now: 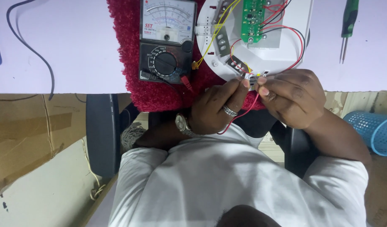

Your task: Testing an LED circuit board with a multimeter and using a screwdriver for adjustments.

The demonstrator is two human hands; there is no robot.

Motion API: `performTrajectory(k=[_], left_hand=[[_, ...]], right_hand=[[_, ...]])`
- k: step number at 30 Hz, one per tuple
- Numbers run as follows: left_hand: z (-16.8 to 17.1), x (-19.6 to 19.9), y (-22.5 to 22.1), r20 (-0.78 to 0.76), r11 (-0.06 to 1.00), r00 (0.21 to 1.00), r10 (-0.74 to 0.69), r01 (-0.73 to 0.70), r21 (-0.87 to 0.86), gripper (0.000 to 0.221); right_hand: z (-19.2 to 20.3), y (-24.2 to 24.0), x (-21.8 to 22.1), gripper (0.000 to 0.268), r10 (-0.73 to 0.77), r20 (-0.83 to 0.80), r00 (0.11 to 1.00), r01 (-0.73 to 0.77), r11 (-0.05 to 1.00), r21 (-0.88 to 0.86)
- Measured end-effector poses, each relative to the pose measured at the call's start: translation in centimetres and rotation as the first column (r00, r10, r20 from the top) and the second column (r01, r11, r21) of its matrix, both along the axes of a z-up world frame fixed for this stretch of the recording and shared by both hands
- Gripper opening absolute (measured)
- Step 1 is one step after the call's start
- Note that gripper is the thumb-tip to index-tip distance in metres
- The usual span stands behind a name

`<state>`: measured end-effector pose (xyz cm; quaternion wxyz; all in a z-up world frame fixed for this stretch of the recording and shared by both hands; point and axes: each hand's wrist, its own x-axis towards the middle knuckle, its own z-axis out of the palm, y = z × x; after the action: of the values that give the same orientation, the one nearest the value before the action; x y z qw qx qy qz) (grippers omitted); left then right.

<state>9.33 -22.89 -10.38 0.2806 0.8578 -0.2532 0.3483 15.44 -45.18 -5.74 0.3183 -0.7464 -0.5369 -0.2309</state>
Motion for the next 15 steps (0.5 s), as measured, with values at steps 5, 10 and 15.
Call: performTrajectory(k=[5,10,15], left_hand=[[0.22,0.16,0.04,0.018,1.0,1.0,-0.003,0.003,-0.004,0.028],[0.48,0.13,0.09,0.019,1.0,1.0,0.007,-0.007,0.004,0.028],[0.6,-0.02,0.3,-0.001,0.999,0.999,-0.041,0.041,0.033,0.023]], right_hand=[[-0.19,0.15,0.04,0.015,0.002,0.005,1.0,-0.002,1.0,0.023],[0.2,0.47,0.08,0.013,-0.014,0.027,1.0,0.014,1.0,0.001],[0.22,0.32,-0.26,0.009,-0.029,0.005,1.0,0.029,0.999,-0.017]])
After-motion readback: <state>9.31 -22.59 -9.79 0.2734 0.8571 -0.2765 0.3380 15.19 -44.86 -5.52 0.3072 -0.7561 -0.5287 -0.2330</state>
